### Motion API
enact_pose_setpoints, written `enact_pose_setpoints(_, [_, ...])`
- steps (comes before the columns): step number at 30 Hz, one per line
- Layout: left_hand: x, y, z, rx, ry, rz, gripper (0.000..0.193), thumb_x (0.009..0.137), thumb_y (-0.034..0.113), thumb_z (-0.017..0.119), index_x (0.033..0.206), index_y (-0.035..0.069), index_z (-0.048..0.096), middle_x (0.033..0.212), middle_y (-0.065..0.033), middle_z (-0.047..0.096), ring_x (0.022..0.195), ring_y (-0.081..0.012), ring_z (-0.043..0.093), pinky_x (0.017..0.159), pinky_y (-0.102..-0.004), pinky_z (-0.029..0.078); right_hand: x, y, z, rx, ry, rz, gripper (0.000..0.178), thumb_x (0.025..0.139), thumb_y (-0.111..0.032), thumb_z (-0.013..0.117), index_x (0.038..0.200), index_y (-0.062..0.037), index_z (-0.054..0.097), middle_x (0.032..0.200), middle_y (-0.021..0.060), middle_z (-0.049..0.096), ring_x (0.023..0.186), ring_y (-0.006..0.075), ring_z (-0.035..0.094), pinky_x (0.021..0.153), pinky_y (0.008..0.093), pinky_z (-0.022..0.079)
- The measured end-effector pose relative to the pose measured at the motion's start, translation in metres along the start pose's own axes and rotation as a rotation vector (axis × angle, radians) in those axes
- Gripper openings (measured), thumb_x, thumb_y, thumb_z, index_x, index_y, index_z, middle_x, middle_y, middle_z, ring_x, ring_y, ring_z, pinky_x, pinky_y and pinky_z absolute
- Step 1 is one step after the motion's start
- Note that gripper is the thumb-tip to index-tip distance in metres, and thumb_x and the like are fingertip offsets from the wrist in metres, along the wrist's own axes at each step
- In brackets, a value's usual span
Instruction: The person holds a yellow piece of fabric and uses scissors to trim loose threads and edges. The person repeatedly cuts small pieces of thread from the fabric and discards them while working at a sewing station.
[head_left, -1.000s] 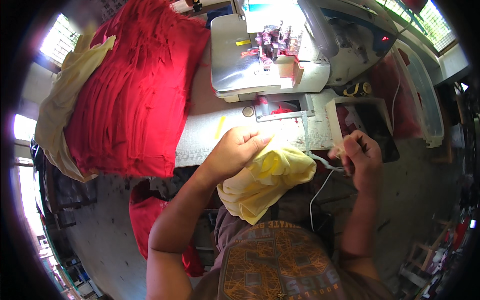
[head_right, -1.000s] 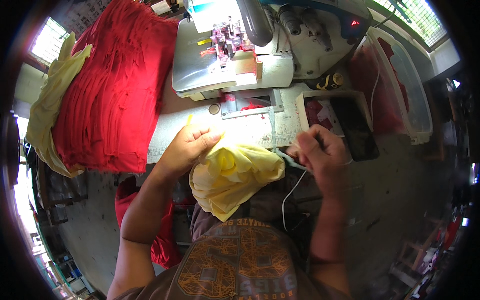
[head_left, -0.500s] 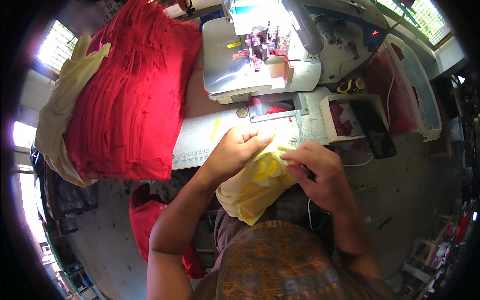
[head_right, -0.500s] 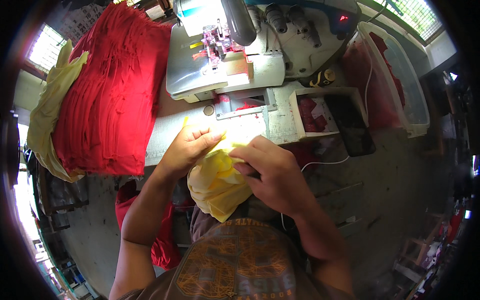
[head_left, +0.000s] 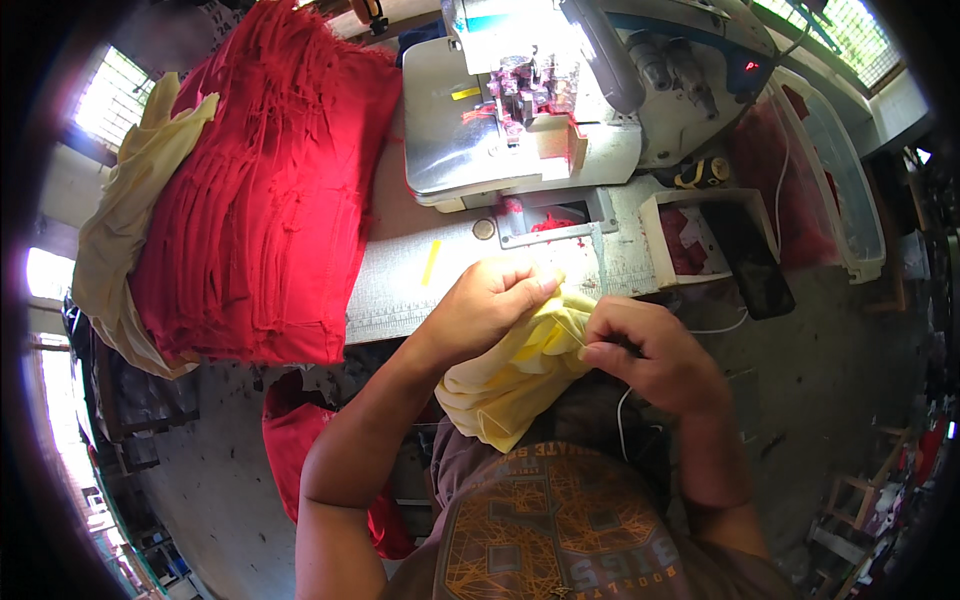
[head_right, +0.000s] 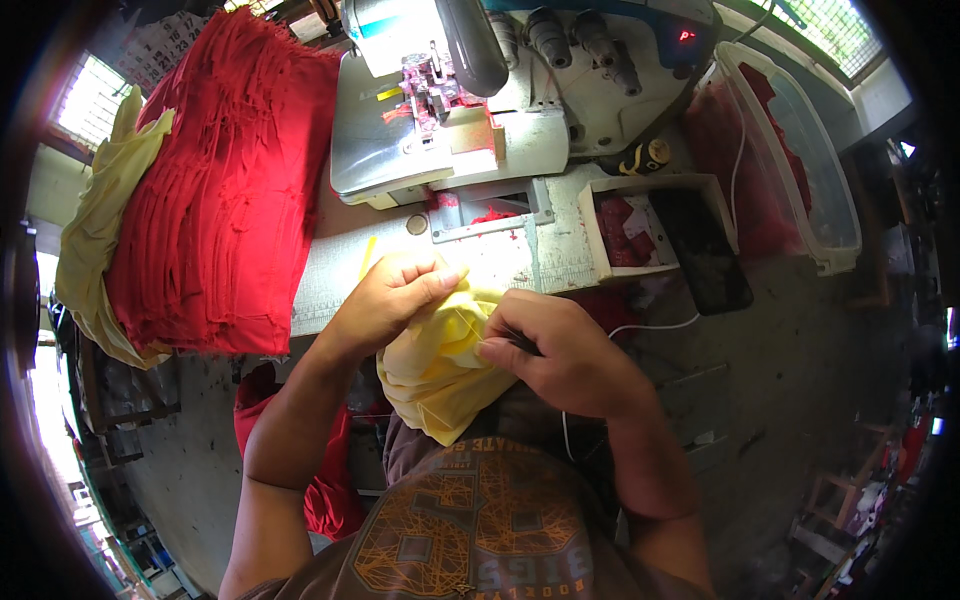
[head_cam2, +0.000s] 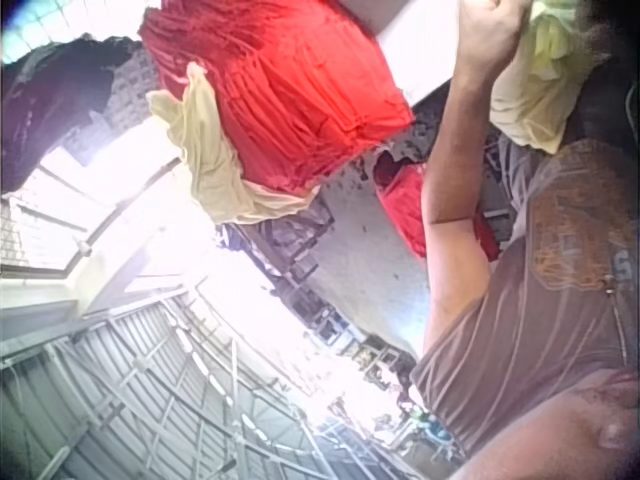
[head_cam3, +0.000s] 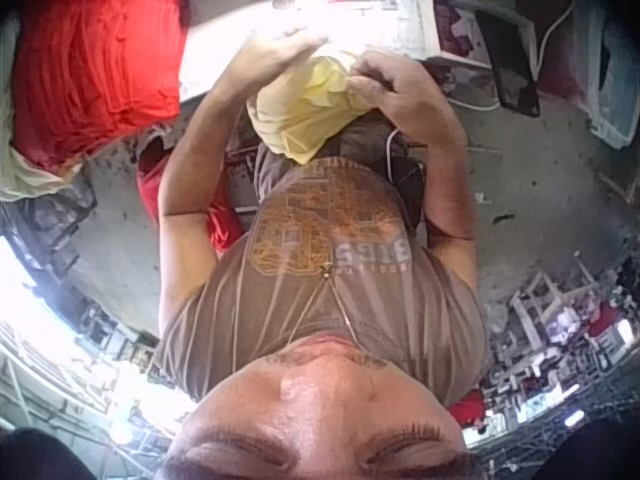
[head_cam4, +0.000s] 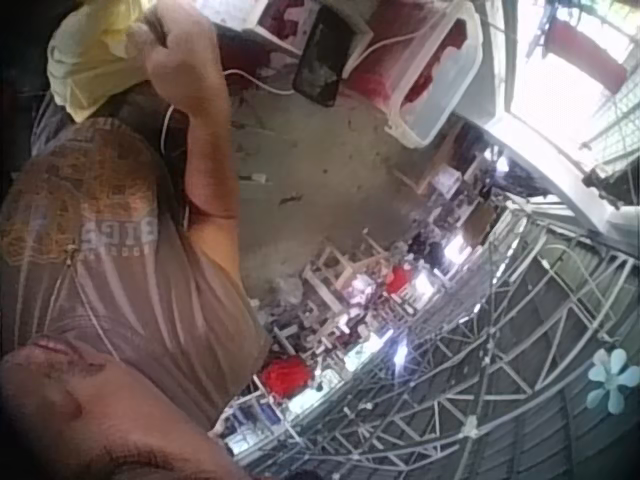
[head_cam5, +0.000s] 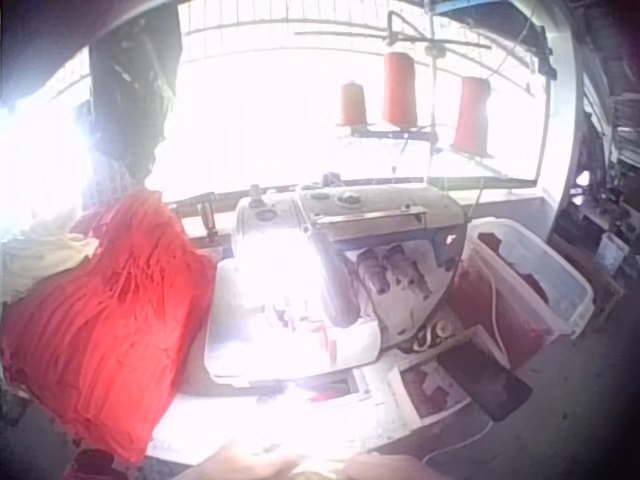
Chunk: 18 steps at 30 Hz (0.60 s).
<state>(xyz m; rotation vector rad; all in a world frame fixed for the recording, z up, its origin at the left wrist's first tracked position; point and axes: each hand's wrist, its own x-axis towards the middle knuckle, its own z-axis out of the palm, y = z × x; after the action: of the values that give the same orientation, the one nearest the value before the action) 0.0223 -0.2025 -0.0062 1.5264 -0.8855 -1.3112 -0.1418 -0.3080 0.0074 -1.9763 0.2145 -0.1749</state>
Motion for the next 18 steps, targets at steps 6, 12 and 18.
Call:
enact_pose_setpoints(6, [0.008,-0.014,0.002,0.081,-0.141,0.064,0.026,0.084,0.023,0.044,0.066,0.006,0.048,0.056,0.006,0.038,0.049,-0.0025,0.034,0.044,-0.0174,0.029,0.011,-0.017,0.006,0.725,-0.041,0.175,0.012,0.081,-0.015,0.053,0.074,-0.0045,0.049,0.065,-0.0011,0.047,0.054,0.0054,0.041,0.05,0.019,0.035])
enact_pose_setpoints(12, [-0.004,-0.021,-0.015,0.072,-0.126,-0.013,0.025,0.085,0.023,0.046,0.068,0.005,0.051,0.057,0.0048,0.041,0.048,-0.0029,0.037,0.044,-0.0177,0.031,-0.013,0.027,-0.036,0.618,0.299,0.208,0.021,0.083,-0.023,0.049,0.072,-0.0052,0.045,0.058,0.0002,0.046,0.042,0.0022,0.037,0.037,0.0159,0.028])
enact_pose_setpoints(18, [0.0,-0.026,-0.022,-0.018,-0.245,-0.03,0.019,0.079,0.021,0.056,0.074,0.003,0.051,0.064,0.004,0.046,0.059,-0.0042,0.04,0.053,-0.0201,0.036,0.001,0.036,-0.025,0.689,0.436,-0.147,0.024,0.084,-0.028,0.048,0.076,-0.005,0.044,0.058,0.0045,0.047,0.042,0.0057,0.036,0.037,0.017,0.027])
